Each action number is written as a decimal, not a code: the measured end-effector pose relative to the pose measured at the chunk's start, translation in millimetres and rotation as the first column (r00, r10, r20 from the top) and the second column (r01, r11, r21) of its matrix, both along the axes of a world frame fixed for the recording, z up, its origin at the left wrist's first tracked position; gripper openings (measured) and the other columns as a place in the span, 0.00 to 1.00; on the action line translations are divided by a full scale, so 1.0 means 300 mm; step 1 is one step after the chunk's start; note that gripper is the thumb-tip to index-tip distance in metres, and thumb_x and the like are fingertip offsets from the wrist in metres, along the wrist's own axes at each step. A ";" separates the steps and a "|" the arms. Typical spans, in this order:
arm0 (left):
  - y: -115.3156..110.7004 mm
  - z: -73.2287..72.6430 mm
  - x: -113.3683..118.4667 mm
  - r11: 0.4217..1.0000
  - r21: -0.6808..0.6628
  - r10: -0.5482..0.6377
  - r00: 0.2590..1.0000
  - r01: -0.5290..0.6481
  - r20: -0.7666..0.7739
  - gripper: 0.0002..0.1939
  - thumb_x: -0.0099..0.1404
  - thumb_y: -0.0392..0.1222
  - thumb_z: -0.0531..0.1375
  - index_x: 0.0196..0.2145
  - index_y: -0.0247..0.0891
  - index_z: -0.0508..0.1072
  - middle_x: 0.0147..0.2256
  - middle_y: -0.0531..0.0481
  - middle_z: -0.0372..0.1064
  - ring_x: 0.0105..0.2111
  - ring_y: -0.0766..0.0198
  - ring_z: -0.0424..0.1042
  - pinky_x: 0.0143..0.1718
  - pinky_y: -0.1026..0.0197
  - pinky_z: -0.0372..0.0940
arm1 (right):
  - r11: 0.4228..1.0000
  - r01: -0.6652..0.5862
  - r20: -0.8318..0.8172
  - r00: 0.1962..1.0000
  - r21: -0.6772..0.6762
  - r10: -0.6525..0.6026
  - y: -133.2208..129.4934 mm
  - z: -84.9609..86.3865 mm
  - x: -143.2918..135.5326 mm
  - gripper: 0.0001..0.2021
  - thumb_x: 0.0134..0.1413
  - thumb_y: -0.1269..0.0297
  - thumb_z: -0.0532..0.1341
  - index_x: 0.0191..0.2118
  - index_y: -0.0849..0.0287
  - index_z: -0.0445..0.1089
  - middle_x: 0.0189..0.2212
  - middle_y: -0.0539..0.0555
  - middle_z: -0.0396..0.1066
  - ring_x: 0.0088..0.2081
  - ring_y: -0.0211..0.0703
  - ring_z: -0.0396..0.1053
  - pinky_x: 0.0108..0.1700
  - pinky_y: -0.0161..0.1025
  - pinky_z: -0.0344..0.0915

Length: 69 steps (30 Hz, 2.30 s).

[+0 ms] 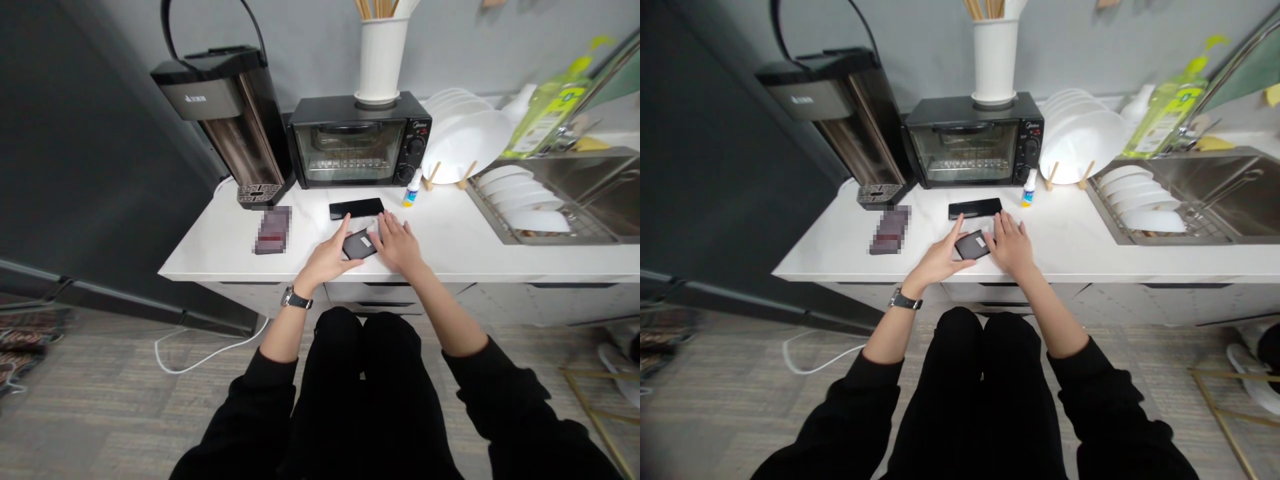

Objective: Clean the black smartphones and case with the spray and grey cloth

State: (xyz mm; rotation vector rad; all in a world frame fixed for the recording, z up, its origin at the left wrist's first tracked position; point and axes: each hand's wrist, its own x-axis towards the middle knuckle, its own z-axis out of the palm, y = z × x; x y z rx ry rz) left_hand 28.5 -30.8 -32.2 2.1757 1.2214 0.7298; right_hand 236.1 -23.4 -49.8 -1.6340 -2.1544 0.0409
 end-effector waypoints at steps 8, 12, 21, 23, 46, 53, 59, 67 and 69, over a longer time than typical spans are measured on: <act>-0.008 0.011 -0.010 1.000 0.013 -0.018 0.998 0.019 -0.067 0.59 0.65 0.45 0.68 0.78 0.47 0.31 0.73 0.37 0.55 0.70 0.44 0.64 0.65 0.47 0.65 | 0.956 -0.278 0.020 0.959 -0.094 0.281 -0.017 0.008 -0.050 0.37 0.76 0.47 0.38 0.75 0.71 0.53 0.76 0.66 0.49 0.78 0.53 0.46 0.77 0.55 0.44; -0.001 0.005 -0.003 1.000 -0.002 -0.001 0.999 0.001 -0.041 0.64 0.62 0.52 0.72 0.78 0.49 0.30 0.70 0.37 0.62 0.69 0.43 0.65 0.66 0.45 0.65 | 0.998 0.032 0.040 0.999 -0.054 -0.030 0.012 0.006 0.008 0.40 0.75 0.46 0.40 0.75 0.78 0.51 0.76 0.73 0.47 0.78 0.64 0.43 0.76 0.65 0.40; 0.011 -0.003 -0.009 0.999 -0.018 -0.047 0.998 0.047 0.032 0.66 0.61 0.47 0.72 0.78 0.53 0.27 0.76 0.40 0.47 0.72 0.44 0.60 0.67 0.45 0.64 | 0.990 -0.135 0.048 0.989 -0.046 0.137 0.011 0.006 -0.026 0.33 0.75 0.56 0.40 0.76 0.69 0.53 0.76 0.64 0.50 0.77 0.57 0.47 0.76 0.62 0.44; 0.010 -0.003 -0.004 0.999 -0.016 -0.048 0.998 0.049 0.042 0.68 0.61 0.49 0.73 0.77 0.55 0.26 0.75 0.41 0.50 0.72 0.45 0.59 0.68 0.44 0.64 | 0.998 0.058 0.066 0.996 -0.026 -0.057 0.038 0.013 -0.010 0.33 0.74 0.57 0.42 0.75 0.74 0.51 0.76 0.69 0.48 0.77 0.65 0.44 0.74 0.70 0.41; 0.004 0.008 0.001 0.999 -0.032 -0.036 0.999 0.037 0.024 0.67 0.61 0.49 0.73 0.77 0.55 0.27 0.76 0.40 0.48 0.72 0.44 0.60 0.67 0.44 0.64 | 0.991 0.118 0.117 0.987 -0.064 -0.110 0.062 0.021 -0.022 0.35 0.72 0.57 0.45 0.76 0.77 0.49 0.76 0.71 0.48 0.77 0.70 0.42 0.74 0.72 0.42; 0.003 0.001 -0.010 1.000 -0.022 -0.017 1.000 0.016 -0.026 0.63 0.61 0.47 0.71 0.78 0.53 0.32 0.76 0.40 0.47 0.71 0.40 0.60 0.67 0.42 0.63 | 0.964 -0.248 0.164 0.951 -0.094 0.261 0.024 0.017 -0.045 0.33 0.74 0.57 0.43 0.76 0.72 0.50 0.77 0.66 0.48 0.78 0.58 0.44 0.76 0.61 0.44; 0.005 0.002 -0.006 0.999 -0.042 -0.013 1.000 0.013 -0.002 0.65 0.60 0.50 0.73 0.78 0.55 0.32 0.75 0.42 0.51 0.71 0.41 0.61 0.68 0.42 0.62 | 0.996 0.076 0.181 0.981 -0.037 -0.068 0.038 0.023 -0.012 0.35 0.74 0.56 0.44 0.75 0.79 0.50 0.76 0.72 0.47 0.78 0.69 0.40 0.75 0.69 0.40; 0.007 0.001 -0.010 0.999 -0.035 -0.011 1.000 0.011 -0.015 0.63 0.60 0.51 0.74 0.78 0.53 0.37 0.72 0.43 0.59 0.70 0.44 0.64 0.69 0.44 0.62 | 0.998 0.016 0.150 0.989 -0.055 -0.007 0.035 0.016 0.011 0.35 0.74 0.55 0.44 0.76 0.76 0.47 0.77 0.68 0.46 0.78 0.67 0.39 0.75 0.70 0.39; 0.009 0.001 -0.010 0.999 -0.041 -0.004 1.000 0.003 -0.012 0.63 0.59 0.51 0.75 0.78 0.52 0.39 0.70 0.43 0.64 0.69 0.46 0.65 0.69 0.44 0.61 | 0.989 0.143 0.129 0.982 -0.026 -0.138 0.038 0.016 0.028 0.37 0.73 0.54 0.46 0.75 0.80 0.47 0.76 0.72 0.46 0.78 0.72 0.37 0.74 0.72 0.38</act>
